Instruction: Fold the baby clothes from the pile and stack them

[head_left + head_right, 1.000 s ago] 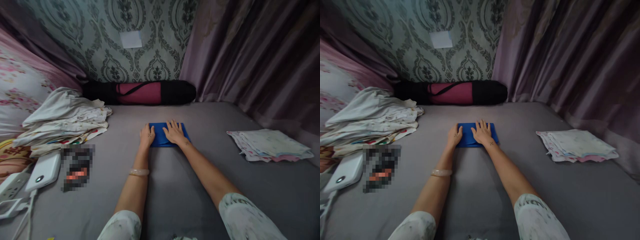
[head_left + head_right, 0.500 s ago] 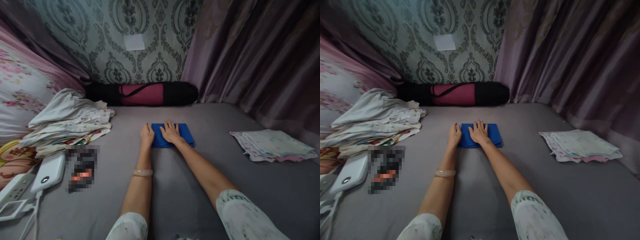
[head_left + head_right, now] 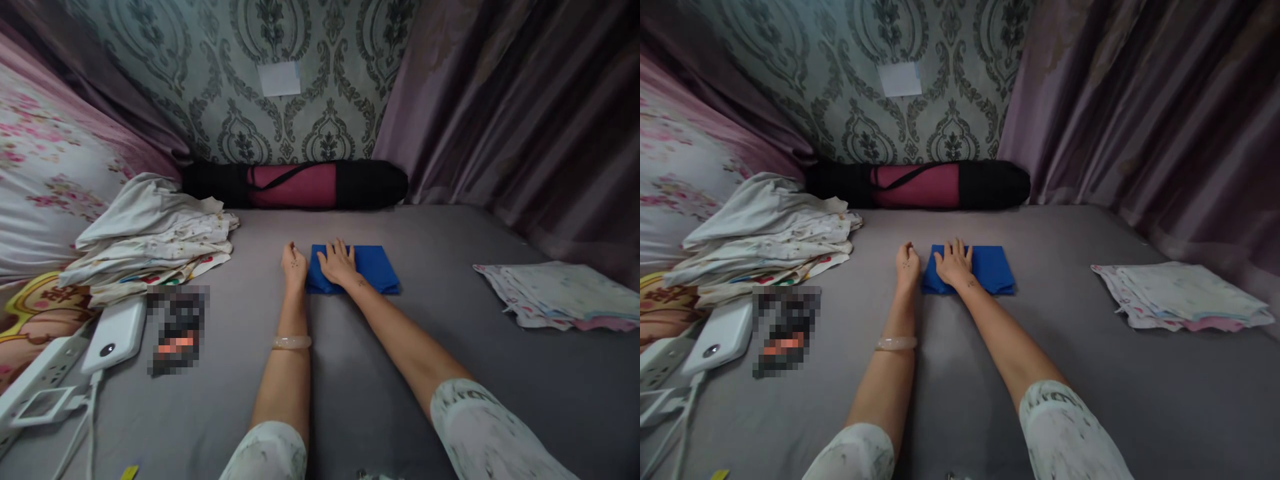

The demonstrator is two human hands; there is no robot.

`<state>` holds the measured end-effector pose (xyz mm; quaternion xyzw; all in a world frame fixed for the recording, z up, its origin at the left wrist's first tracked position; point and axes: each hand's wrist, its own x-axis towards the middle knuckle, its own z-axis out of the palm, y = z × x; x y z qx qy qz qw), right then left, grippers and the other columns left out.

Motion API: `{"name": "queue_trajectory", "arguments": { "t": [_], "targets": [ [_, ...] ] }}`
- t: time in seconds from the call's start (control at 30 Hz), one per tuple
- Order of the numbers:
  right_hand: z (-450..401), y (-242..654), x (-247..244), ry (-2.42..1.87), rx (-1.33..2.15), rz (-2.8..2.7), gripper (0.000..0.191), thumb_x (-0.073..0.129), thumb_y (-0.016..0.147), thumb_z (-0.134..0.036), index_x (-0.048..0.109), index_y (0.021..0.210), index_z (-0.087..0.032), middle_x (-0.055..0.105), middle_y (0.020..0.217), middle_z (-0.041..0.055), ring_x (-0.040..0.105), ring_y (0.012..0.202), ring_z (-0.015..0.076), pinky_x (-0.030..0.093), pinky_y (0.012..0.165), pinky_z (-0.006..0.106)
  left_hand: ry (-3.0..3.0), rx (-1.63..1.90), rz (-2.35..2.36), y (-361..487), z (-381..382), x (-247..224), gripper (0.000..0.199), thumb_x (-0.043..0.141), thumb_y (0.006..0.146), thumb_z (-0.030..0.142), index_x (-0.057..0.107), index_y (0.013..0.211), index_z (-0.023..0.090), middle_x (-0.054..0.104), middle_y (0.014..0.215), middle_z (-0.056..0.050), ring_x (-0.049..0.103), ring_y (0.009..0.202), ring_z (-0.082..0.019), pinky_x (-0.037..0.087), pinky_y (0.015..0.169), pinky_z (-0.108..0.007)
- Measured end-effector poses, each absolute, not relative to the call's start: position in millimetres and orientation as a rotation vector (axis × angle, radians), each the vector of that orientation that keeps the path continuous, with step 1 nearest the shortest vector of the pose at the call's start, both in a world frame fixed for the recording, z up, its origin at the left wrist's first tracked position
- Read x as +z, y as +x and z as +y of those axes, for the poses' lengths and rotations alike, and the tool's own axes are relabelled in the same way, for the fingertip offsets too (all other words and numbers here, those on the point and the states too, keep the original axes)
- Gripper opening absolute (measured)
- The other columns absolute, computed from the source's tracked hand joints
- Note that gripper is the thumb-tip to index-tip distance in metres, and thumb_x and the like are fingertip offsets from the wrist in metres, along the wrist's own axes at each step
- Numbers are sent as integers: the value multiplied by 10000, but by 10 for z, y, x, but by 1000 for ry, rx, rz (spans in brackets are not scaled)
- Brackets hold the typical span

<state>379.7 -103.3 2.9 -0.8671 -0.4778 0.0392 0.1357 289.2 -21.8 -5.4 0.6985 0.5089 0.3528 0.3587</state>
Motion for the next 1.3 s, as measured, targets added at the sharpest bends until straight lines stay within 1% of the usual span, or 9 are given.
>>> {"name": "queue_trajectory", "arguments": {
  "t": [0.1, 0.33, 0.43, 0.53, 0.67, 0.9, 1.1, 1.2, 1.3],
  "targets": [
    [-891, 3637, 60, -2465, 99, -1510, 640, 209, 985, -438, 312, 1477, -42, 224, 1567, 180, 133, 1457, 277, 67, 1161, 490, 1789, 941, 1324, 2887, -201, -66, 435, 279, 919, 170, 517, 1278, 114, 592, 1307, -158, 531, 1252, -220, 423, 1061, -381],
    [-795, 3510, -83, -2491, 157, -1581, 633, 232, 965, -368, 292, 1478, -2, 245, 1562, 172, 144, 1455, 279, 89, 1169, 463, 1768, 968, 1331, 2887, -211, -75, 412, 286, 923, 173, 527, 1252, 119, 612, 1277, -148, 558, 1217, -208, 439, 1044, -362],
    [-805, 3521, -73, -2489, 154, -1586, 631, 250, 959, -356, 289, 1478, 1, 246, 1562, 172, 146, 1455, 279, 90, 1171, 459, 1756, 951, 1315, 2895, -223, -51, 414, 288, 922, 170, 524, 1253, 87, 601, 1287, -159, 548, 1224, -207, 429, 1051, -343],
    [-853, 3488, -19, -2487, 142, -1574, 619, 252, 961, -345, 300, 1475, -3, 242, 1562, 177, 144, 1455, 284, 82, 1171, 461, 1755, 944, 1295, 2888, -227, -26, 422, 287, 918, 169, 519, 1257, 72, 593, 1292, -170, 538, 1233, -212, 417, 1060, -345],
    [-1001, 3368, 29, -2444, 72, -1602, 596, 261, 957, -298, 295, 1477, -10, 195, 1576, 173, 101, 1464, 281, 52, 1168, 477, 1767, 965, 1291, 2868, -231, -19, 433, 276, 915, 178, 515, 1271, 115, 592, 1294, -161, 535, 1235, -224, 418, 1059, -390],
    [-1129, 3256, 21, -2420, 169, -1595, 599, 324, 928, -276, 321, 1468, -18, 223, 1572, 159, 128, 1460, 272, 81, 1170, 459, 1852, 959, 1304, 2865, -277, -13, 441, 262, 927, 186, 511, 1279, 93, 593, 1286, -164, 545, 1223, -202, 423, 1056, -329],
    [-1190, 3500, 69, -2335, 233, -1456, 576, 210, 961, -275, 291, 1493, -68, 229, 1578, 117, 150, 1459, 221, 132, 1169, 391, 1871, 936, 1295, 2894, -299, 13, 430, 284, 913, 167, 524, 1265, 113, 608, 1262, -155, 561, 1201, -204, 433, 1039, -334],
    [-1290, 3662, 19, -2416, 105, -1382, 588, 259, 953, -296, 290, 1494, -68, 212, 1580, 137, 119, 1464, 243, 83, 1174, 428, 1856, 962, 1261, 2917, -315, 10, 422, 294, 918, 185, 522, 1264, 106, 603, 1268, -166, 552, 1211, -213, 424, 1045, -352],
    [-1364, 3736, -83, -2489, 90, -1393, 586, 272, 957, -325, 307, 1491, -87, 205, 1581, 135, 141, 1459, 256, 87, 1169, 459, 1835, 967, 1243, 2945, -346, -1, 415, 309, 917, 190, 519, 1261, 95, 600, 1273, -176, 549, 1216, -219, 423, 1045, -355]
  ]
}}
